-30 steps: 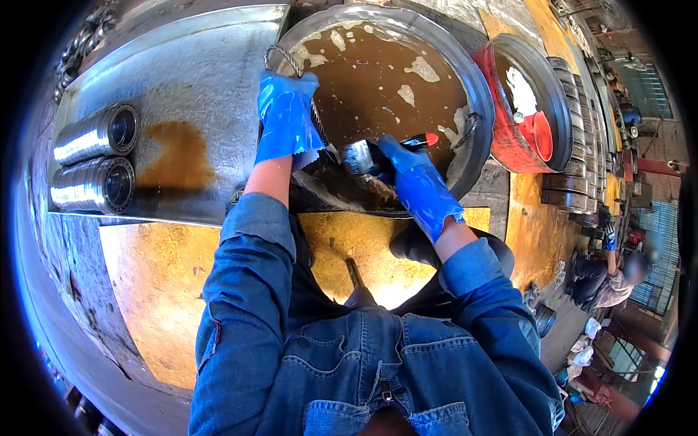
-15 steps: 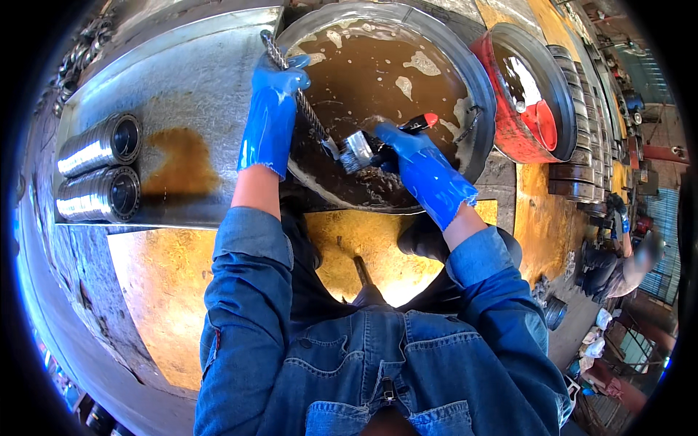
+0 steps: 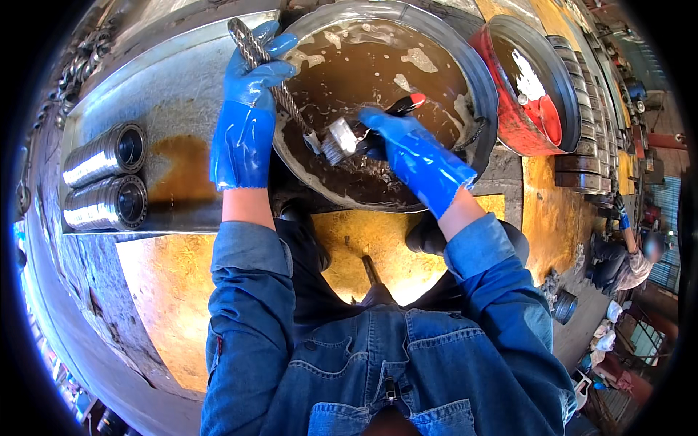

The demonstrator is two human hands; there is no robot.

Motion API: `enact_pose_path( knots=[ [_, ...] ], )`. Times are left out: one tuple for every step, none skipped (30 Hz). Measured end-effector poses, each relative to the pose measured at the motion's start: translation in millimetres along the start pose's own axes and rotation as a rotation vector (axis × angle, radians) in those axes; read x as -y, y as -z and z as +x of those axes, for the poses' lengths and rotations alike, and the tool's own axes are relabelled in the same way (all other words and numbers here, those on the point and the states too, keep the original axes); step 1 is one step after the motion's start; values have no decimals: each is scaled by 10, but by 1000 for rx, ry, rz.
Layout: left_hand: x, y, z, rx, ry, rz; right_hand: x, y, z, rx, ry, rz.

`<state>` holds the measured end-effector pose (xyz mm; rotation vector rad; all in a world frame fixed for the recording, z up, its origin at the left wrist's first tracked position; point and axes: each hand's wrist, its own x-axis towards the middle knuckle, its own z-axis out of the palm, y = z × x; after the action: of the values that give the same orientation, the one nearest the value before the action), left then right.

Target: The person uses a brush to scrub a metal cable submerged in a bucket of dark liquid. They repeatedly dip the cable into the liquid and scrub it with the brush to remove dirt or grime.

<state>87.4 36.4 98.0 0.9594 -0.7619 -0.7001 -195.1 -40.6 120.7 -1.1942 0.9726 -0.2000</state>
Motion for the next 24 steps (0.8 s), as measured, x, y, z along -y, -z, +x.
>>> enact_pose_path(
  knots=[
    [31, 80, 7, 50, 8, -25, -18, -115, 21, 9, 35, -63],
    [89, 131, 14, 68, -46, -84, 16, -136, -51, -43, -91, -224],
    [120, 172, -17, 76, -99, -141, 186, -249, -204, -86, -221, -392],
    [137, 116, 12, 80, -113, -164, 12, -159, -171, -52, -159, -360],
    [151, 63, 37, 81, -128, -187, -325, -1, -84, -17, -96, -329],
    [152, 78, 48, 52, -103, -147, -399, -4, -68, 33, -34, -295],
    [166, 118, 68, 52, -103, -168, -430, 23, -2, 7, -60, -415],
    [160, 155, 86, 46, -106, -190, -438, 59, 94, -20, -86, -535],
    [141, 187, 86, 37, -106, -209, -371, 29, 130, -46, -113, -655],
    [126, 215, 72, 23, -146, -171, -301, -9, 143, -142, -63, -777],
    [130, 220, 46, 43, -200, -218, -246, -47, 175, -118, -63, -569],
    [112, 164, 42, 72, -254, -272, -184, -72, 191, -98, -67, -362],
    [92, 110, 27, 25, -206, -221, -127, -101, 191, -78, -70, -155],
    [64, 63, 14, -22, -157, -169, -93, -135, 144, -112, -65, -171],
    [36, 83, 17, -70, -115, -112, -73, -210, 109, -102, -91, -268],
    [47, 183, 44, -32, -74, -139, -65, -280, 78, -92, -117, -365],
    [66, 212, 53, -45, -96, -135, -58, -323, 69, -82, -142, -461],
    [128, 69, 91, -43, -112, -160, -453, -101, 257, -52, -43, -512],
    [131, 84, 80, -59, -131, -156, -549, -76, 298, -88, -36, -605],
    [102, 157, 64, -93, -122, -140, -611, -97, 334, -115, -25, -695],
    [108, 164, 86, -119, -113, -141, -580, -89, 314, -160, -17, -790],
    [113, 170, 107, -144, -104, -143, -502, -65, 362, -166, -82, -1010],
    [123, 172, 120, -169, -94, -145, -455, -22, 336, -174, -83, -915],
    [80, 154, 111, -250, -77, -141, -331, -22, 260, -178, -82, -819]
  ],
)
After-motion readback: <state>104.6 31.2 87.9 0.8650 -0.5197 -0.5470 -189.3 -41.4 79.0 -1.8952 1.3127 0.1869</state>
